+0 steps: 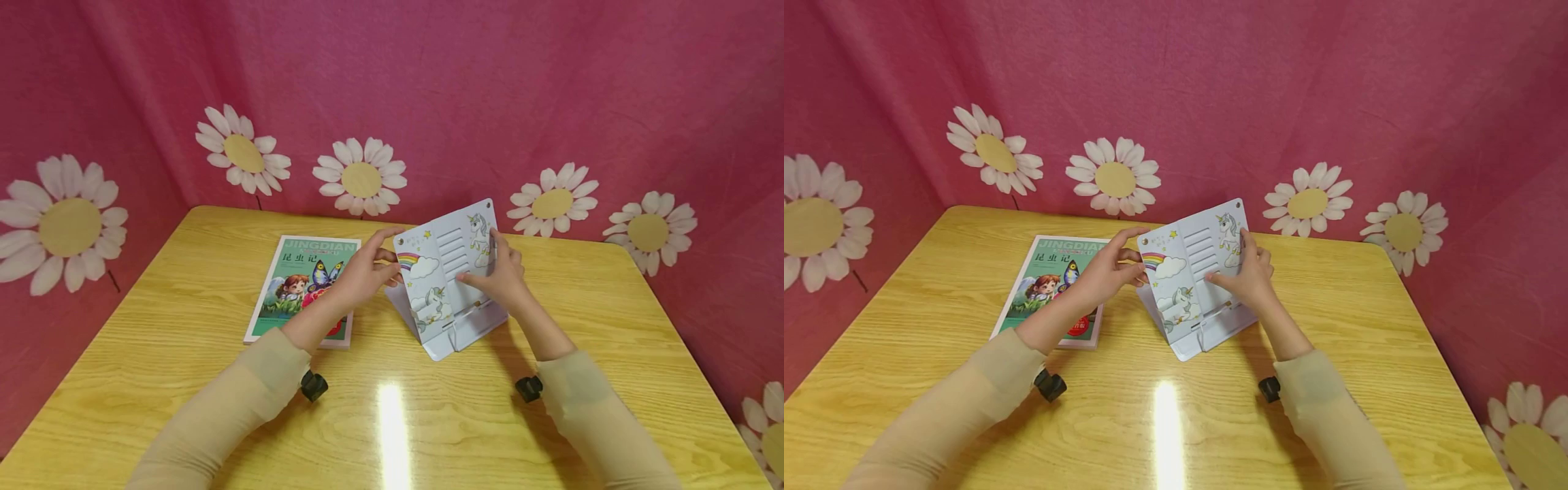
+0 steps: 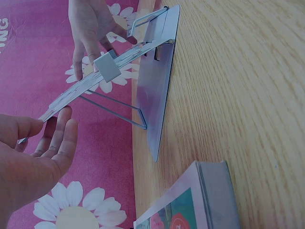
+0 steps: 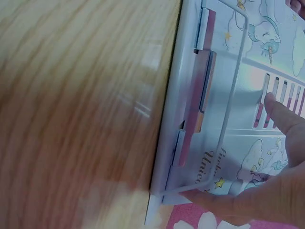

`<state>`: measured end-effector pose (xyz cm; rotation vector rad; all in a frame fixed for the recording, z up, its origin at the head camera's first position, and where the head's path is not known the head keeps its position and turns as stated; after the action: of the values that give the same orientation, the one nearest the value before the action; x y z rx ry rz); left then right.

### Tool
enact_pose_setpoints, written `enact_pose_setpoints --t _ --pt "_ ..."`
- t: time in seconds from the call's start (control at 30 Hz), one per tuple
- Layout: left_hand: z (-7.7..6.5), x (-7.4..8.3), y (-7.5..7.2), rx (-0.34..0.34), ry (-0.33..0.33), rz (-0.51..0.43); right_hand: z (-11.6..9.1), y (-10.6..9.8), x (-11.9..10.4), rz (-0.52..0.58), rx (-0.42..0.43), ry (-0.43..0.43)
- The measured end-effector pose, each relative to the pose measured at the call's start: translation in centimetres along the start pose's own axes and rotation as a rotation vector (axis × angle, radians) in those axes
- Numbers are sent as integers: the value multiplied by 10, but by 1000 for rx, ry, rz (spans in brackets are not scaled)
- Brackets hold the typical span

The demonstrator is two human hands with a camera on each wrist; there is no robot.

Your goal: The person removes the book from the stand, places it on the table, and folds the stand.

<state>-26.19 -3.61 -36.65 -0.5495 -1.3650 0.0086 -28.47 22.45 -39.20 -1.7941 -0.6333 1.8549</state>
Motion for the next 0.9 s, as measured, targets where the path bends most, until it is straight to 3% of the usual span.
enact_pose_setpoints --t 0.37,0.9 --pt "2 1 2 25 -34 27 0 3 -1 25 2 28" --pt "-3 3 4 43 6 -5 5 3 -2 11 -8 -3"
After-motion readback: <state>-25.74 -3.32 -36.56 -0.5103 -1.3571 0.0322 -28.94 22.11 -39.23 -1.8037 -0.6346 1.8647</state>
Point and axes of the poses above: each hand's wrist, its own z-axis towards the middle knuckle, its own y-axis out of the palm, x = y × z, the point moved 3 cm from there along z, towards the middle knuckle, and after that the axes turned 9 degrees about z, right-handed, at the moved point
